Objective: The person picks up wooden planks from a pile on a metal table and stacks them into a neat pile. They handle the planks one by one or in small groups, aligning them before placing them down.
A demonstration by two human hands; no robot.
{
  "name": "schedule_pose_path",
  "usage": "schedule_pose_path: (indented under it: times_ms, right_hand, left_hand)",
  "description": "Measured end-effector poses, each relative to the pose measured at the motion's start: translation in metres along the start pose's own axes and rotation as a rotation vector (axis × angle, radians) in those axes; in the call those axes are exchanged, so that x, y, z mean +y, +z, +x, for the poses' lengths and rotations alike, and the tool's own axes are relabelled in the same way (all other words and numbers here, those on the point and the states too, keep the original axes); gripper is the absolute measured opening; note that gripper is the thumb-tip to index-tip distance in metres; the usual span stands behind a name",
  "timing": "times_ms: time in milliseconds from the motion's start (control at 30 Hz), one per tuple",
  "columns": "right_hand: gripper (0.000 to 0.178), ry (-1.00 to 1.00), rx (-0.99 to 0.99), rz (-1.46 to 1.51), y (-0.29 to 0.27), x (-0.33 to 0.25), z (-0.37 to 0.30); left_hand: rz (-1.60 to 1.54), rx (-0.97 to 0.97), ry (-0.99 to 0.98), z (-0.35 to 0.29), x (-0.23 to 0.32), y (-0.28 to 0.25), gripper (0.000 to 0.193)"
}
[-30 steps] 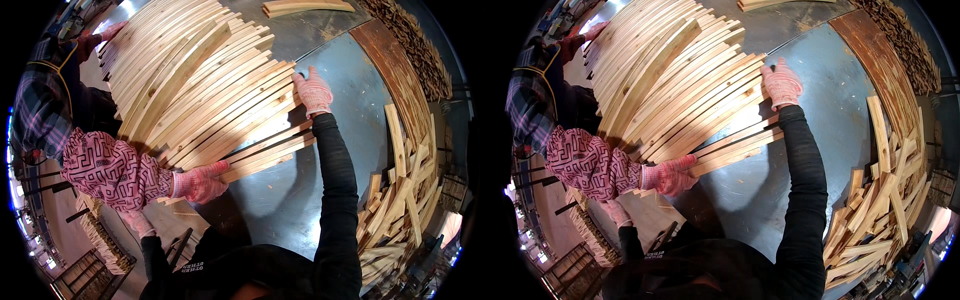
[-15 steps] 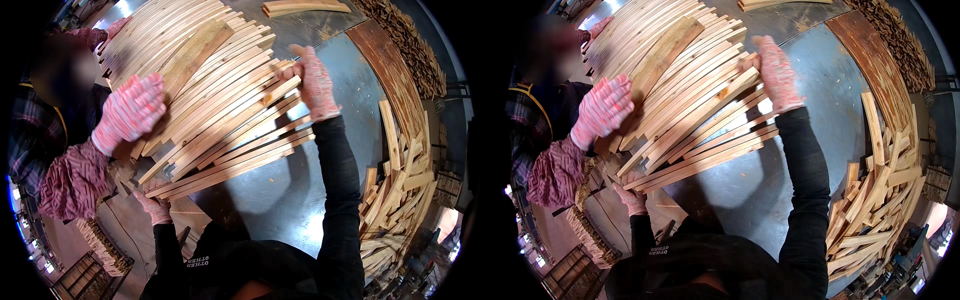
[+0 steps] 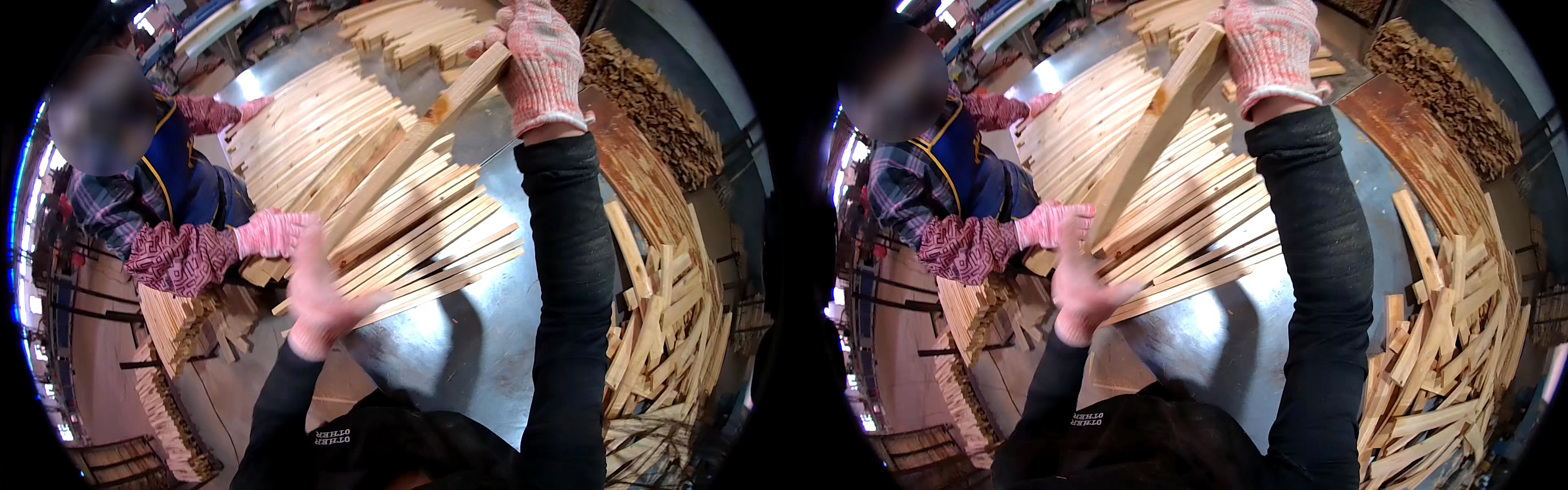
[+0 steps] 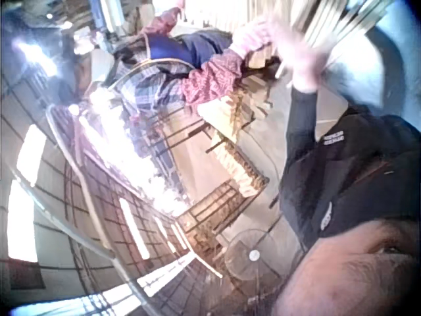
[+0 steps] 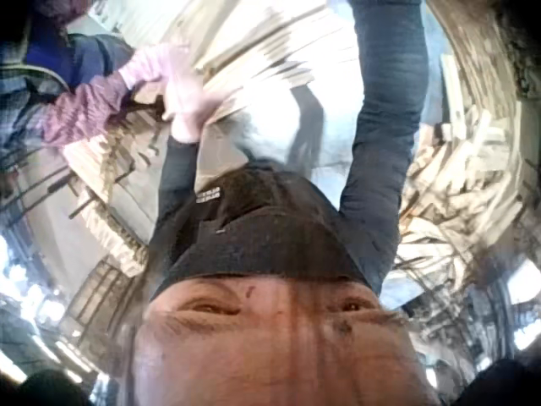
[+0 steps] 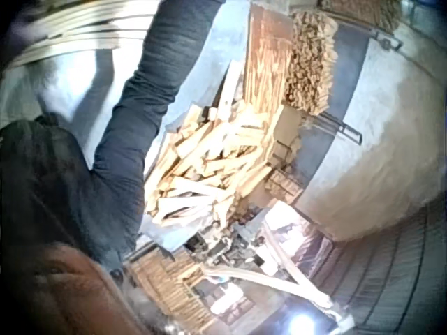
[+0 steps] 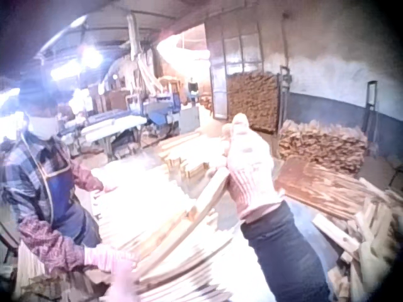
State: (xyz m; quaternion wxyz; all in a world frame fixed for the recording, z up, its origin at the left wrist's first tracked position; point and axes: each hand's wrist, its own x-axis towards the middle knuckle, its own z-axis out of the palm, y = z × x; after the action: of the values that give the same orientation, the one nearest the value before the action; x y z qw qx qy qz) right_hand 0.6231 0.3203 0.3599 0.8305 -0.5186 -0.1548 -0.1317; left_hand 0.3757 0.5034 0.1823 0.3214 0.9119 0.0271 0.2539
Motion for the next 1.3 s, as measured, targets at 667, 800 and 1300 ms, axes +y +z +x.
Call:
schedule_pose_path:
  times_ms: [667,800,1300]
  right_hand:
    - [0.046,0.099,0.676,0.380,-0.469,-0.082,-0.409]
    - [0.061,-0.049,1.052,0.179,-0.460,-0.189,-0.458]
    - [0.069,-0.065,1.257,-0.074,-0.340,-0.241,-0.478]
  left_hand:
    - [0.837,-0.468,0.135,-0.050,0.019,0.154,0.101]
    - [0.841,-0.399,0.009,-0.035,-0.027,0.172,0.100]
    - [-0.555,-1.196,0.629,-0.182,0.299,0.279,0.056]
